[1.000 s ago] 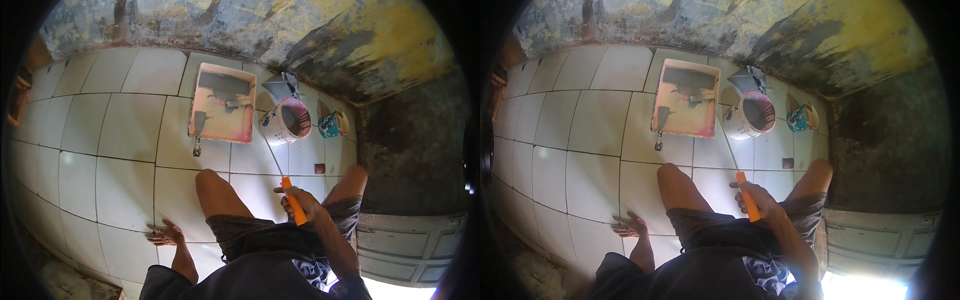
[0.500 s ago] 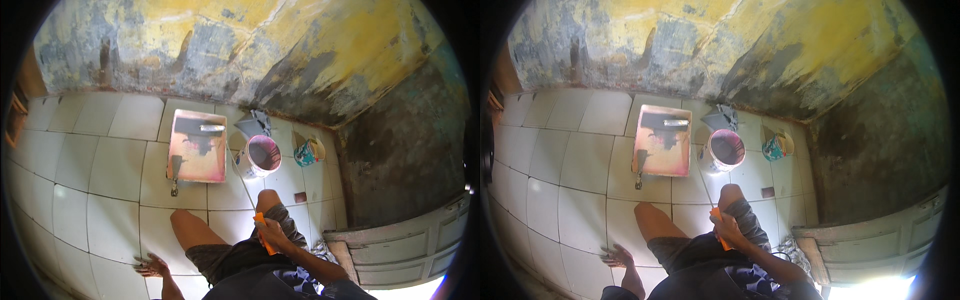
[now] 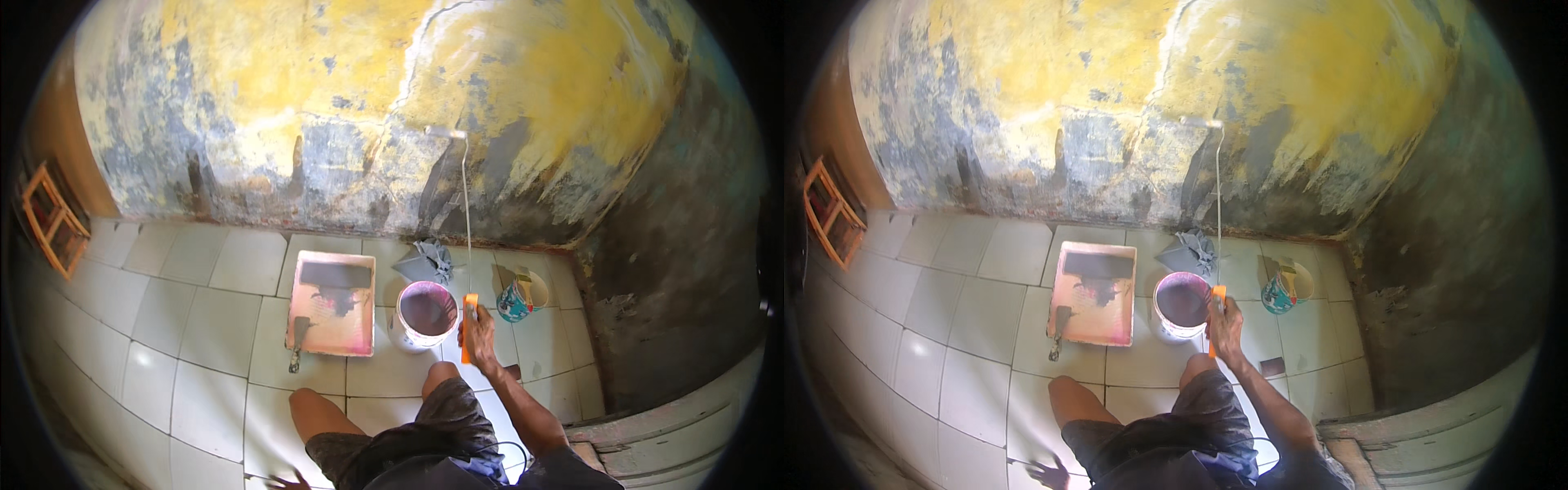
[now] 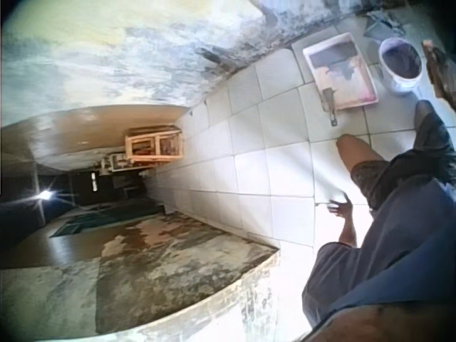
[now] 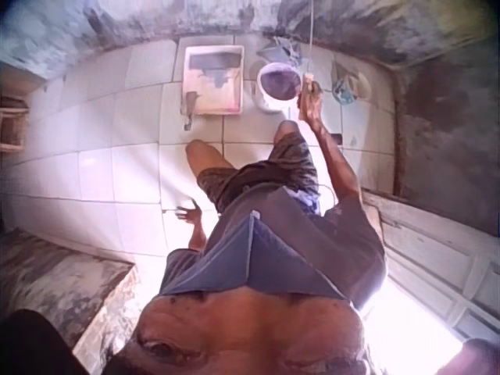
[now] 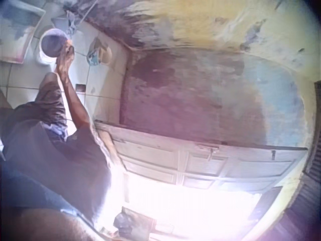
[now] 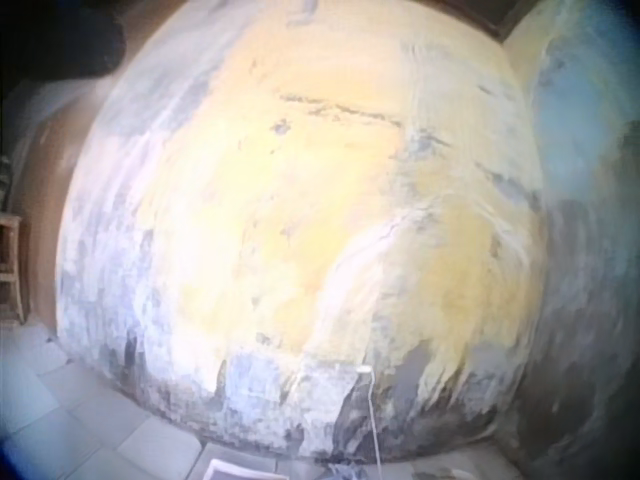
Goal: The person prepares a paint tray by pouring grey liquid from a bucket and using a scraper to spread and mix it, then attaches a handle to a paint roller.
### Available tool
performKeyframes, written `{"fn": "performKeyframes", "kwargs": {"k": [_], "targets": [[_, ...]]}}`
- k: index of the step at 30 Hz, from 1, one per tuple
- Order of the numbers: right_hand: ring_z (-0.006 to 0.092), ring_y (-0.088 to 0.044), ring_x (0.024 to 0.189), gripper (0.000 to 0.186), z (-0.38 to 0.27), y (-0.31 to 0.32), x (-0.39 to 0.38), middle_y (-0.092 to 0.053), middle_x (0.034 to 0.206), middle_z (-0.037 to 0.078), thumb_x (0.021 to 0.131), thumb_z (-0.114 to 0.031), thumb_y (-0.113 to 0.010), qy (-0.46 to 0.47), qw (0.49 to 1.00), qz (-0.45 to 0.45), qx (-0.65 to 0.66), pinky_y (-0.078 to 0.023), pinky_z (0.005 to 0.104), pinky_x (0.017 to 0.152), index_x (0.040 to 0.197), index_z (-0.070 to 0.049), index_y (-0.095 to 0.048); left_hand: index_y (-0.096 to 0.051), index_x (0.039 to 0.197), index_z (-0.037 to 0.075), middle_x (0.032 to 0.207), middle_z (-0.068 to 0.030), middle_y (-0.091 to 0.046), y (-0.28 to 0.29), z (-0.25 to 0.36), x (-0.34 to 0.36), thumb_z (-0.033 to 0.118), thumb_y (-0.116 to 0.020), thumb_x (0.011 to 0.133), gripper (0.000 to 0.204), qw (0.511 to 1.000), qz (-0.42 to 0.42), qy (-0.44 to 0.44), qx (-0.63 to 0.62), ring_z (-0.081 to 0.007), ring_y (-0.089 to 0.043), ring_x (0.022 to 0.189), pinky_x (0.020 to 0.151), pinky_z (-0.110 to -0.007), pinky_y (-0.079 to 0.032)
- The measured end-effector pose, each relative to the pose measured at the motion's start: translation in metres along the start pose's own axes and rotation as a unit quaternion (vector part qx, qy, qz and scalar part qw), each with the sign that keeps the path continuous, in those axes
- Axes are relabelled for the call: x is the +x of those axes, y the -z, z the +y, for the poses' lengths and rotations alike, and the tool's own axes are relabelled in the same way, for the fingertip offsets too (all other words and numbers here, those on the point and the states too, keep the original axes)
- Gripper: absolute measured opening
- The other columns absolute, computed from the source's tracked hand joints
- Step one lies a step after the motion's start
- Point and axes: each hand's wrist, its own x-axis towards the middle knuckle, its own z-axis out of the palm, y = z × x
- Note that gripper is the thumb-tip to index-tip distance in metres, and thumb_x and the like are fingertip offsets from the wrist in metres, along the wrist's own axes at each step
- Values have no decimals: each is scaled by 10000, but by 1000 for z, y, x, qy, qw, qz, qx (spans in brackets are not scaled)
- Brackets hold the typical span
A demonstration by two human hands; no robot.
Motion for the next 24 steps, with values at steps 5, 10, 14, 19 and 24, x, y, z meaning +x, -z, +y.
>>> {"fn": "performKeyframes", "kwargs": {"k": [5, 10, 14, 19, 24], "targets": [[111, -449, 399, 346, 19, 11, 92, -471, 554, 31, 929, -372, -448, 89, 993, 79, -16, -377, 259, 347, 863, -34, -476, -258, 1391, 40, 1330, -314, -302, -2, 32, -37, 757, -399, 733, 983, 998, -28, -59, -21, -480, -348, 1174, 759, -588, -453], [430, -569, 697, 363, 45, 32, 127, -559, 703, 247, 917, -352, -445, 121, 984, 116, -66, -433, 458, 619, 907, 5, -508, -257, 1391, 40, 1333, -312, -300, 22, 90, -46, 743, -400, 741, 968, 983, -146, -107, -23, -477, -349, 1177, 771, -580, -448], [427, -585, 730, 358, 66, 33, 105, -581, 735, 244, 914, -360, -451, 111, 975, 127, -144, -442, 469, 649, 931, -9, -521, -255, 1392, 40, 1336, -312, -298, 34, 102, -38, 731, -402, 747, 957, 975, -190, -113, -7, -475, -349, 1179, 780, -574, -443], [260, -541, 594, 375, 77, 32, 107, -535, 658, 156, 921, -368, -461, 112, 981, 129, -89, -431, 383, 566, 934, -1, -535, -254, 1392, 40, 1339, -311, -297, 35, 106, -35, 717, -404, 754, 943, 965, -233, -118, 7, -472, -350, 1182, 792, -567, -438], [142, -493, 477, 394, 82, 16, 109, -500, 571, 71, 924, -396, -458, 158, 973, 149, -77, -412, 306, 457, 936, -9, -530, -252, 1393, 40, 1342, -309, -295, 34, 101, -30, 703, -406, 762, 928, 958, -264, -111, 22, -469, -351, 1186, 804, -559, -432]]}}
